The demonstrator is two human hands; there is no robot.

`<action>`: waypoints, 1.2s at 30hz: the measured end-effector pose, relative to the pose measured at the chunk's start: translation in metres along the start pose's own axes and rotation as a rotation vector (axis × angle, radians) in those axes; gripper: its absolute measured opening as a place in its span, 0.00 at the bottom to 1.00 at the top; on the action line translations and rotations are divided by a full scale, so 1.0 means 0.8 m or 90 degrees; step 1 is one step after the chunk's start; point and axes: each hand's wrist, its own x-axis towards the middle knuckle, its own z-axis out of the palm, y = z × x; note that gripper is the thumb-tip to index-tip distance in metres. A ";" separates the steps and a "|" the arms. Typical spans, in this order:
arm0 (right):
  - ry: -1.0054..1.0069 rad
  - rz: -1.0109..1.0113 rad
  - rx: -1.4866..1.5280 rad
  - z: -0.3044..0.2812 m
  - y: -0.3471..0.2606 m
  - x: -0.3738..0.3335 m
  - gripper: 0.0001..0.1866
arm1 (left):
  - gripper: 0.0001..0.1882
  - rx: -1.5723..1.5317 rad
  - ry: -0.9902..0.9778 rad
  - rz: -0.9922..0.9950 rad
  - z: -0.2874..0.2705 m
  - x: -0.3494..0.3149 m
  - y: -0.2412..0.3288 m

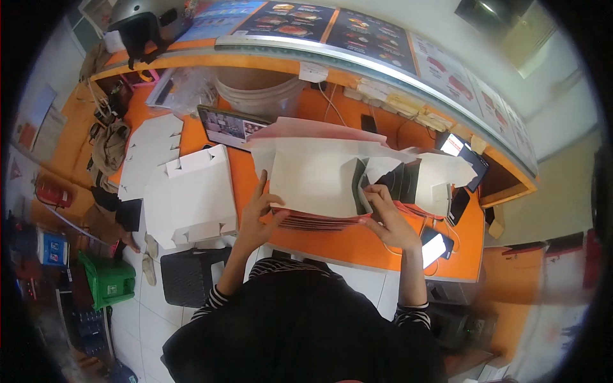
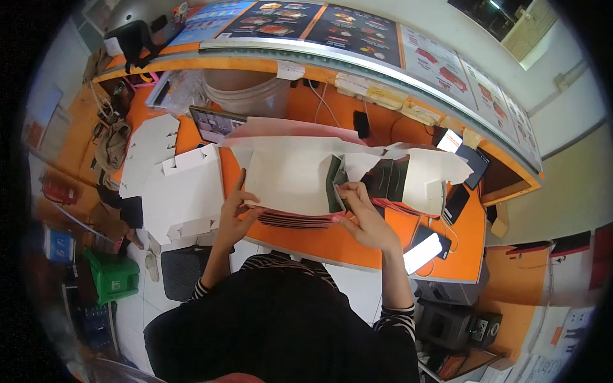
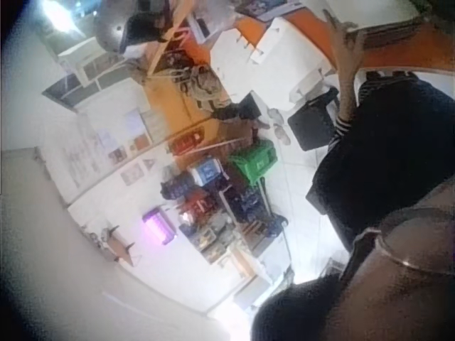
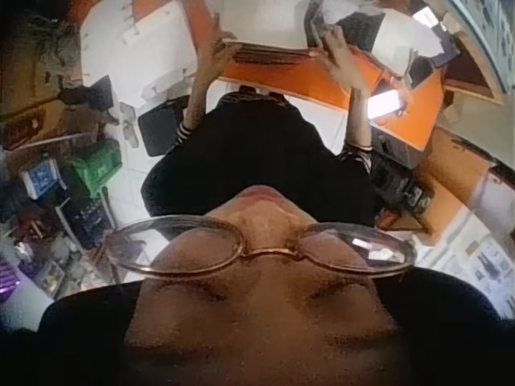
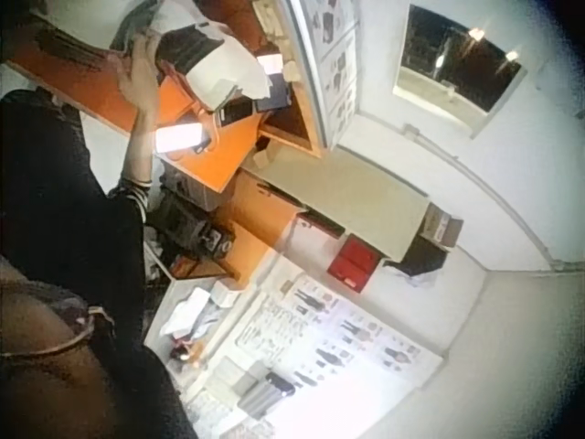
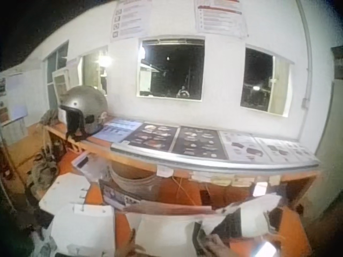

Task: The person assembles flat-packed cardboard boxes by folding the sides and inserting tabs to form the container. They repeatedly pick up a flat sheet, fold it into a box shape, and place the finished unit on a growing stack on the counter.

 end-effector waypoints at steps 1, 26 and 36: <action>-0.002 -0.014 -0.009 -0.004 -0.002 -0.001 0.24 | 0.10 -0.032 0.004 -0.009 0.001 0.000 -0.002; 0.324 0.242 -0.130 0.014 -0.006 0.086 0.24 | 0.26 0.062 0.073 0.340 0.009 0.055 -0.020; 0.387 0.215 -0.464 0.034 0.005 0.095 0.19 | 0.40 0.034 0.101 0.271 0.017 0.069 -0.034</action>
